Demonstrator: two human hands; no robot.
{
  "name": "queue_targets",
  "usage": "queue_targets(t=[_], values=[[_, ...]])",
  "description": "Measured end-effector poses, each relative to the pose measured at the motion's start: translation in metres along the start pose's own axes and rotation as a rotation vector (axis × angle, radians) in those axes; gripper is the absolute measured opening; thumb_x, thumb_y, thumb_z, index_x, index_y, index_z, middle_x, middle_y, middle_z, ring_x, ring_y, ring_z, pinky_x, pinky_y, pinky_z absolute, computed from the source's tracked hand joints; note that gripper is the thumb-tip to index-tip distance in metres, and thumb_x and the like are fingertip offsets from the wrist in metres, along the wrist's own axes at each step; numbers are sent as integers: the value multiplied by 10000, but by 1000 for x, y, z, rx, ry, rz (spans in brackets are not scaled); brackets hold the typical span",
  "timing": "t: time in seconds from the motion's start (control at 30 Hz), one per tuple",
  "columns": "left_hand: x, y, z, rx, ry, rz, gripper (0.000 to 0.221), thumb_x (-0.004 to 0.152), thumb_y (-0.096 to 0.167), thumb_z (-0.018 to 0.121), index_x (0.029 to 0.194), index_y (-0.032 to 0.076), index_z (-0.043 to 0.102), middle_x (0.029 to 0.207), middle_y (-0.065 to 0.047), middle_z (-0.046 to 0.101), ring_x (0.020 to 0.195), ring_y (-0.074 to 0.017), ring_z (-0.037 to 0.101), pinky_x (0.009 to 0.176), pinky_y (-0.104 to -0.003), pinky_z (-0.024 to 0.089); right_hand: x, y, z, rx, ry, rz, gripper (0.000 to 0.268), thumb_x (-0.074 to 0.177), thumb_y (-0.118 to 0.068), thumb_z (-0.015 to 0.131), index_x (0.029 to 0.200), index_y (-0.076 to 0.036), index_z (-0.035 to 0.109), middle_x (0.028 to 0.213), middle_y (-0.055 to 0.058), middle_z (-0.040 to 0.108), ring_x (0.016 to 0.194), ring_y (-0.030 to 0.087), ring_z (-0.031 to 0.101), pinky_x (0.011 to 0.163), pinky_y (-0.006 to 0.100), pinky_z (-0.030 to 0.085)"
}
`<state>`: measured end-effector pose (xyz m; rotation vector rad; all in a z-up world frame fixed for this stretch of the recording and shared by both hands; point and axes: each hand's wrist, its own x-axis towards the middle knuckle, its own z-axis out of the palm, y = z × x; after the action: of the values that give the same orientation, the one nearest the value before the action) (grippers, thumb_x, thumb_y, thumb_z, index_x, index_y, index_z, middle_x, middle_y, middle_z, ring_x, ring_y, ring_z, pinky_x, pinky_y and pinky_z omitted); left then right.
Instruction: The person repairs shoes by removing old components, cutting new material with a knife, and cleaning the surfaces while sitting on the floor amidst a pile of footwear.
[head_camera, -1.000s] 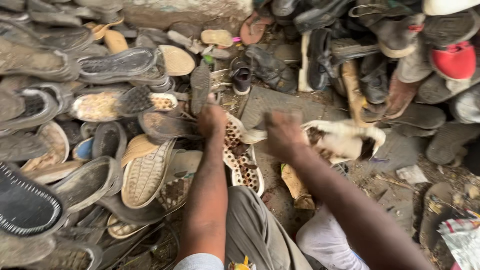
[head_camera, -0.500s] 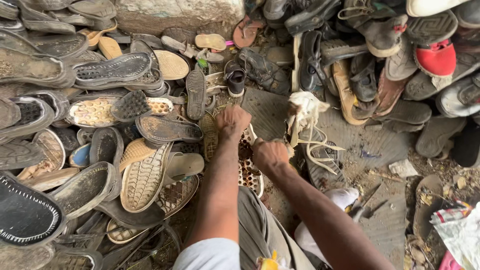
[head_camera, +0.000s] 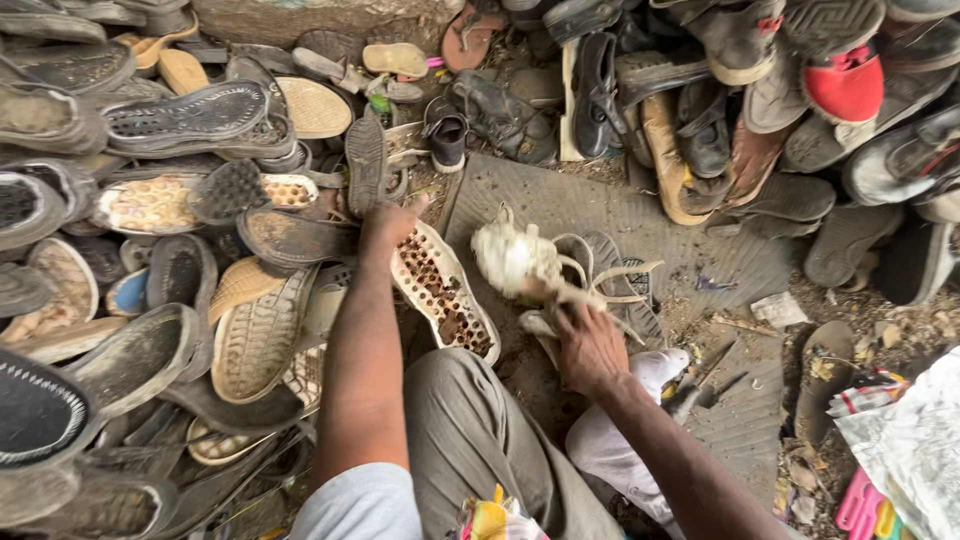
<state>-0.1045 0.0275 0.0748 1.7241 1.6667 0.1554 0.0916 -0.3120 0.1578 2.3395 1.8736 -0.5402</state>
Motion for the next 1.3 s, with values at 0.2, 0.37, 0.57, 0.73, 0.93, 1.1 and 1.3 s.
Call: queue_targets(t=[0.2, 0.37, 0.57, 0.73, 0.93, 1.1, 1.3], values=[[-44, -28, -17, -365, 32, 53, 784, 971, 539, 729, 1449, -23, 464, 1423, -243, 467, 1272, -342, 487, 1030, -508, 423, 57, -4, -19, -505, 202, -157, 909, 874, -203, 593, 1645, -282, 118, 1649, 218, 225, 1462, 402, 337, 1115, 598, 347], [-69, -33, -25, -452, 26, 64, 554, 932, 410, 690, 1377, 86, 634, 1315, -137, 658, 1165, -250, 639, 982, -423, 542, 72, -14, -12, -401, -271, -61, 1081, 865, -170, 681, 1662, -321, -33, 1688, 210, 164, 1486, 372, 338, 1205, 571, 299], [-73, -41, -15, -422, 47, -13, 417, 1007, 331, 587, 1360, 109, 602, 1158, -135, 670, 949, -262, 662, 794, -442, 570, 68, -7, 20, -219, 4, -39, 788, 1042, -58, 475, 1659, -299, 49, 1643, 306, 237, 1367, 426, 480, 1115, 581, 383], [-62, -69, -1, -441, 223, 145, 374, 1088, 322, 558, 1134, -14, 715, 957, -130, 698, 801, -187, 644, 686, -366, 526, 32, 41, -10, -179, 77, 106, 651, 1034, -82, 506, 1561, -261, 169, 1576, 270, 319, 1289, 392, 530, 1063, 543, 428], [-94, -57, -36, -603, 221, 7, 400, 1087, 350, 553, 978, -17, 667, 814, -94, 602, 605, -151, 505, 487, -307, 416, -55, 73, 11, -57, 135, 243, 490, 1024, -111, 542, 1444, -216, 311, 1497, 228, 416, 1195, 352, 589, 1001, 497, 482], [-129, -22, -70, -717, 295, -18, 334, 1061, 352, 519, 1003, 45, 638, 786, -80, 614, 584, -143, 555, 454, -295, 474, -100, 47, 74, 50, 121, 246, 362, 1016, -136, 572, 1346, -178, 430, 1430, 193, 497, 1117, 319, 638, 948, 458, 527], [-141, 5, -51, -350, 1085, 609, 389, 1118, 301, 533, 1054, -69, 633, 913, -189, 649, 767, -210, 660, 584, -290, 604, -125, 99, 63, 217, 321, 310, 227, 1006, -165, 609, 1228, -133, 573, 1351, 151, 595, 1023, 279, 698, 886, 412, 582]])
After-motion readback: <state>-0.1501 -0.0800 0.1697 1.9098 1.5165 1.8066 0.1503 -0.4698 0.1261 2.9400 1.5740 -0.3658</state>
